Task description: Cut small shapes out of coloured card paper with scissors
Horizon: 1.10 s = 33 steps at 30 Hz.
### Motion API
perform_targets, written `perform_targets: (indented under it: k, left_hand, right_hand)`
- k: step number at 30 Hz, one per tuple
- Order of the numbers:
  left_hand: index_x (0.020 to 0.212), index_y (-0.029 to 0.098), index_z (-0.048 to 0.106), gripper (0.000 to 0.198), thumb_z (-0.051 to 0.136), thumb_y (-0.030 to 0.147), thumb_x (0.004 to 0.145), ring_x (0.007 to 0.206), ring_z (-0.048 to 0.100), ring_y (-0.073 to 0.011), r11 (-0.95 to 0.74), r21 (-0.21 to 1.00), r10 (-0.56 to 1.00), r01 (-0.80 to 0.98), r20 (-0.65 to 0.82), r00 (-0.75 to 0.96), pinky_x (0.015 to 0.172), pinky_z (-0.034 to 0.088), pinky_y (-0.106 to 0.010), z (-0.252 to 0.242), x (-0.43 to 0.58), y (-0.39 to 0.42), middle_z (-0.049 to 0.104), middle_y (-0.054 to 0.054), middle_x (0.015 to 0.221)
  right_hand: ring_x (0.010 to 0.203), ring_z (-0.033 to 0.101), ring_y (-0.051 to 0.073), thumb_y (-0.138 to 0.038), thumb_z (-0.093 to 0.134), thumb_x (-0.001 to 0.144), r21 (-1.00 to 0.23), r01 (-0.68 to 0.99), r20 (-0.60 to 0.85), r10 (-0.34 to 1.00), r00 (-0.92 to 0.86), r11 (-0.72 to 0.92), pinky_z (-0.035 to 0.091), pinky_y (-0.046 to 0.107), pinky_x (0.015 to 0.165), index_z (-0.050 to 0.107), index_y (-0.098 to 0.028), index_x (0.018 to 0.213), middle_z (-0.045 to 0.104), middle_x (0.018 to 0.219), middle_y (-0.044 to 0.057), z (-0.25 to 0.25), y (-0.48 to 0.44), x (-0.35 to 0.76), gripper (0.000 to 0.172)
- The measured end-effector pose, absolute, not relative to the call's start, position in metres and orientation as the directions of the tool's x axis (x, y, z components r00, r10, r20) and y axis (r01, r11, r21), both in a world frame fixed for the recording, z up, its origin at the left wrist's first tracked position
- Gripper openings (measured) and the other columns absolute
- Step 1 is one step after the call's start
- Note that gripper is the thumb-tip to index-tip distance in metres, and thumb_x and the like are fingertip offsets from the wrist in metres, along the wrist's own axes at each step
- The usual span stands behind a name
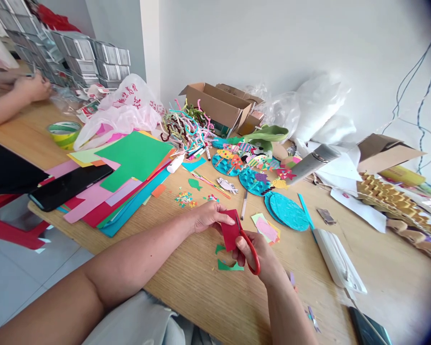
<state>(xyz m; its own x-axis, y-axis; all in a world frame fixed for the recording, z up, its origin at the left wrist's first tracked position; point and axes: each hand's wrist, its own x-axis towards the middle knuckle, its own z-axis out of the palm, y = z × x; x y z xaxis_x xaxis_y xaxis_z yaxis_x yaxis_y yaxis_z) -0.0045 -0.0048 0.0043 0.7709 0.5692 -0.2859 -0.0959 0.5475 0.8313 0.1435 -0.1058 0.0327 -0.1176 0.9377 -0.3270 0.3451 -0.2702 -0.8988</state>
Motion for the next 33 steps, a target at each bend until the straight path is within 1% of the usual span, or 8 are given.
perform_targets:
  k: [7,11,16,23,26,33]
  left_hand:
    - [0.073,0.011,0.066,0.030,0.077,0.029,0.051,0.060,0.059,-0.0115,0.551,0.829,0.568,-0.094,-0.290,0.771,0.059,0.045,-0.023,0.0048,-0.0044,-0.0050,0.067,-0.003,0.068]
    - [0.073,0.011,0.066,0.028,0.076,0.029,0.054,0.059,0.060,-0.0116,0.560,0.821,0.573,-0.111,-0.287,0.768,0.057,0.044,-0.023,0.0050,-0.0030,-0.0057,0.067,-0.003,0.068]
    - [0.073,0.011,0.066,0.029,0.076,0.029,0.053,0.058,0.059,-0.0116,0.546,0.829,0.588,-0.125,-0.273,0.762,0.057,0.044,-0.023,0.0059,-0.0028,-0.0070,0.067,-0.003,0.068]
    - [0.072,0.011,0.066,0.028,0.076,0.029,0.053,0.058,0.059,-0.0116,0.540,0.834,0.573,-0.117,-0.262,0.776,0.056,0.044,-0.023,0.0088,-0.0043,-0.0072,0.066,-0.003,0.067]
    - [0.071,0.011,0.065,0.027,0.076,0.029,0.053,0.058,0.059,-0.0118,0.536,0.835,0.573,-0.119,-0.257,0.778,0.057,0.044,-0.023,0.0090,-0.0044,-0.0071,0.066,-0.003,0.067]
    - [0.070,0.011,0.066,0.026,0.076,0.026,0.052,0.059,0.060,-0.0118,0.542,0.832,0.580,-0.122,-0.265,0.770,0.056,0.043,-0.022,0.0052,-0.0034,-0.0059,0.066,-0.003,0.068]
  right_hand:
    - [0.039,0.049,0.011,-0.068,0.056,0.070,-0.897,0.335,-0.343,0.933,-0.111,-0.289,0.034,0.021,0.038,0.053,-0.015,0.065,0.058,0.052,0.002,0.0286,-0.1068,0.1456,0.053]
    - [0.039,0.049,0.011,-0.068,0.057,0.069,-0.891,0.351,-0.339,0.936,-0.088,-0.290,0.034,0.021,0.038,0.053,-0.016,0.065,0.058,0.052,0.002,0.0284,-0.1070,0.1465,0.053]
    - [0.040,0.050,0.011,-0.069,0.056,0.069,-0.895,0.341,-0.338,0.936,-0.096,-0.288,0.033,0.021,0.037,0.054,-0.015,0.066,0.059,0.052,0.002,0.0315,-0.1061,0.1457,0.055]
    - [0.044,0.054,0.013,-0.070,0.056,0.068,-0.905,0.339,-0.316,0.940,-0.129,-0.258,0.040,0.024,0.042,0.055,-0.015,0.067,0.059,0.055,0.003,0.0352,-0.1046,0.1436,0.056]
    - [0.044,0.054,0.014,-0.071,0.055,0.068,-0.902,0.351,-0.315,0.940,-0.132,-0.253,0.041,0.024,0.042,0.056,-0.015,0.067,0.060,0.055,0.003,0.0358,-0.1049,0.1436,0.056]
    - [0.045,0.054,0.014,-0.066,0.057,0.071,-0.904,0.353,-0.302,0.943,-0.136,-0.239,0.040,0.023,0.043,0.056,-0.015,0.067,0.060,0.054,0.003,0.0329,-0.1071,0.1459,0.051]
